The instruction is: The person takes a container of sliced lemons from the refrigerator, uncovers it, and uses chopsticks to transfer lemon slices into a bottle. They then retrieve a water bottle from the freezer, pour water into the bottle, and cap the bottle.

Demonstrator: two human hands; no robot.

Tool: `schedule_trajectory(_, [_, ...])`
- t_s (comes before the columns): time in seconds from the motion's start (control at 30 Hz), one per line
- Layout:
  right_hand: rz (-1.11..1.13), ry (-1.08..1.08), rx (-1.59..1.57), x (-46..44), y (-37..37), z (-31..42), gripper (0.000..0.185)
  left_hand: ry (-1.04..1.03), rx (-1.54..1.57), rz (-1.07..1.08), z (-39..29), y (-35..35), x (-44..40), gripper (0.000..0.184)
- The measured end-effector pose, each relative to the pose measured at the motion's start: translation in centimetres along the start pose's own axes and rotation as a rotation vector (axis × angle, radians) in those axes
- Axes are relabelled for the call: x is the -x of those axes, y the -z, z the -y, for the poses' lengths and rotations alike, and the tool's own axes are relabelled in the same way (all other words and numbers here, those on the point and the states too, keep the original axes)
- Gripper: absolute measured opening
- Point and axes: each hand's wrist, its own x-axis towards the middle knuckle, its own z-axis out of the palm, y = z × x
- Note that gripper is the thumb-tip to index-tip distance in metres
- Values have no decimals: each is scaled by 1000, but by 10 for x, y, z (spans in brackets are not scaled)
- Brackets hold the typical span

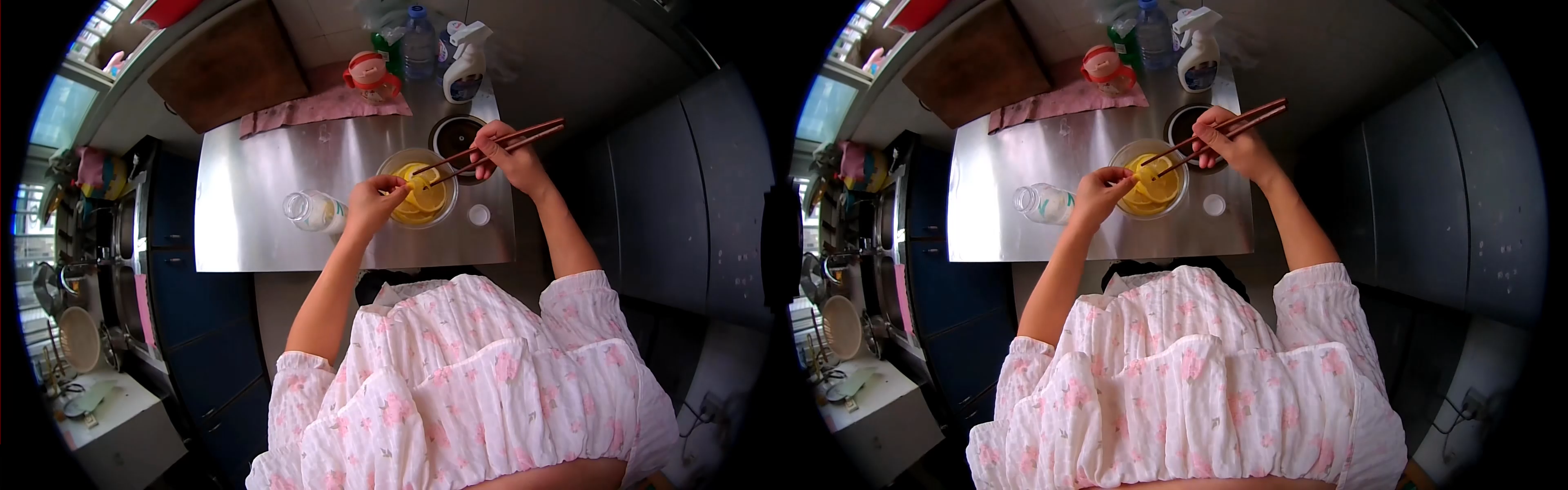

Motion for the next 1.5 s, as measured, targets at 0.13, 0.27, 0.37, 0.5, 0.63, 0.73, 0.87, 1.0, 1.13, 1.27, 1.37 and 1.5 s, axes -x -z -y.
schedule_trajectory(0.13, [-54, 112, 153, 5, -16, -1, 18, -44, 81, -73, 6, -10, -2, 24])
schedule_trajectory(0.27, [-215, 263, 95, 15, -35, -17, 19, 134, 271, -71, -6, -12, 0, 22])
schedule_trajectory(0.37, [-298, 265, -98, 22, -41, -28, 20, 310, 583, -56, -11, -10, 1, 22])
schedule_trajectory(0.5, [-374, 178, -488, 24, -36, -46, 21, 377, 791, 12, -10, -8, 3, 21])
schedule_trajectory(0.63, [-324, 29, -639, 27, -15, -54, 21, 374, 755, 56, -8, -7, 4, 19])
schedule_trajectory(0.73, [-254, -32, -600, 24, 1, -48, 21, 292, 587, 47, -4, -7, 5, 21])
schedule_trajectory(0.87, [-194, -82, -511, 17, 13, -39, 15, 159, 448, 6, -6, -10, 7, 20])
schedule_trajectory(1.0, [-155, -122, -437, 12, 19, -29, 14, -29, 99, -25, 0, -9, 4, 17])
schedule_trajectory(1.13, [-121, -142, -381, 9, 21, -22, 14, -76, -98, -13, -8, -6, 8, 16])
schedule_trajectory(1.27, [-104, -177, -294, 7, 17, -15, 16, -86, -183, 2, -4, -5, 6, 18])
schedule_trajectory(1.37, [-92, -173, -222, 6, 13, -12, 16, -209, -307, -36, 0, -6, 4, 18])
schedule_trajectory(1.5, [-66, -143, -85, 6, 2, -1, 16, -200, -430, -66, -9, -8, 8, 16])
